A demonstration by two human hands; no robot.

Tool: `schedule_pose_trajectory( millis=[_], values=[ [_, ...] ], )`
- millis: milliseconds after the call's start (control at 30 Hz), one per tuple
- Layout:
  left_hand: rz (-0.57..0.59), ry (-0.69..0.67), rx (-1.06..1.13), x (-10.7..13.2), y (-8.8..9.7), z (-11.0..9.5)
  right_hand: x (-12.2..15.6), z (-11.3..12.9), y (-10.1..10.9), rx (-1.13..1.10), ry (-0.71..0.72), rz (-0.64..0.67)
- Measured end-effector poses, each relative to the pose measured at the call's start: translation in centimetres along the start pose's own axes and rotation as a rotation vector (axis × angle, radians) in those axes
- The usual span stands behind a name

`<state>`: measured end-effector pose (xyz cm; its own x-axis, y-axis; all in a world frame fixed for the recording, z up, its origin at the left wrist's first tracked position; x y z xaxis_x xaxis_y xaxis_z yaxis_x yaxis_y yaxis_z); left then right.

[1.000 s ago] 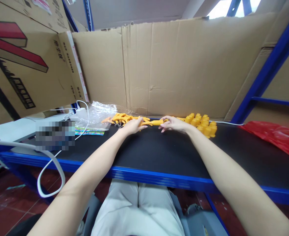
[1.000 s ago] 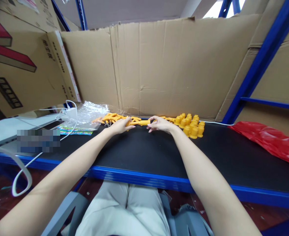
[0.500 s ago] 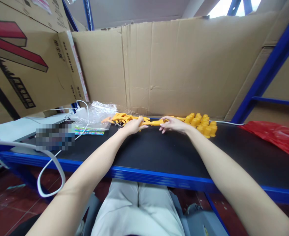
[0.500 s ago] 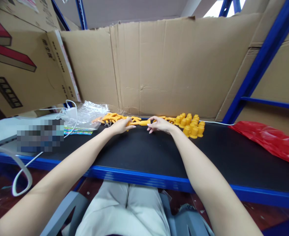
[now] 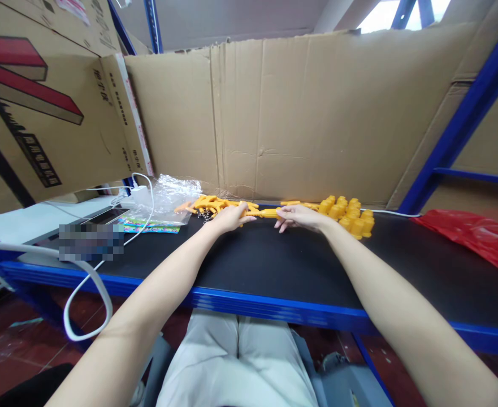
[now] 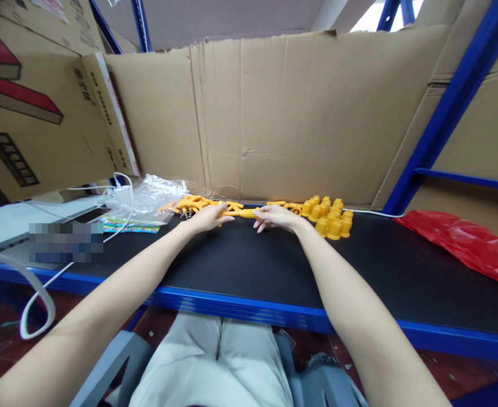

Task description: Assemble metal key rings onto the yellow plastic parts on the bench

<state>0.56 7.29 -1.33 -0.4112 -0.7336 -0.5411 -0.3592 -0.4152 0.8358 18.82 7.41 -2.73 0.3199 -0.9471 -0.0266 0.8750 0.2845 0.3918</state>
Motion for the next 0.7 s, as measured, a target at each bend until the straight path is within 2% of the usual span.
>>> schedule_pose_trajectory(
  millis=[200, 333, 433, 567, 700],
  values=[
    [0.011, 0.016, 0.003, 0.1, 0.3, -0.2, 0.0, 0.2, -0.1, 0.0, 0.034, -0.006],
    [0.01, 0.018, 0.004, 0.1, 0.4, -0.3, -0.6, -0.6, 0.1, 0.028, -0.046, -0.086],
    [0.006, 0.039, 0.015, 0.0, 0.4, -0.1, -0.4, -0.6, 0.0, -0.003, -0.078, -0.089],
    [0.014, 0.043, 0.025, 0.0, 0.3, -0.1, 0.2, 0.2, 0.1, -0.1, -0.029, -0.053],
    [0.009, 0.035, 0.008, 0.0, 0.4, 0.0, 0.2, 0.5, 0.0, -0.088, 0.011, -0.051]
  ],
)
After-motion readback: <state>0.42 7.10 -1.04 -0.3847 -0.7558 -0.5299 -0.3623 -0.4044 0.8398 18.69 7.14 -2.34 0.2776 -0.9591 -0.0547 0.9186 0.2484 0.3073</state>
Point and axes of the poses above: each hand's wrist, its own x-axis away from the middle knuckle, its own y-axis out of the back of the hand, z = x × y, the point moved 7 cm from there along -x, towards the middle knuckle, and after that the axes turned 12 degrees about -z, right-handed, at the moved point
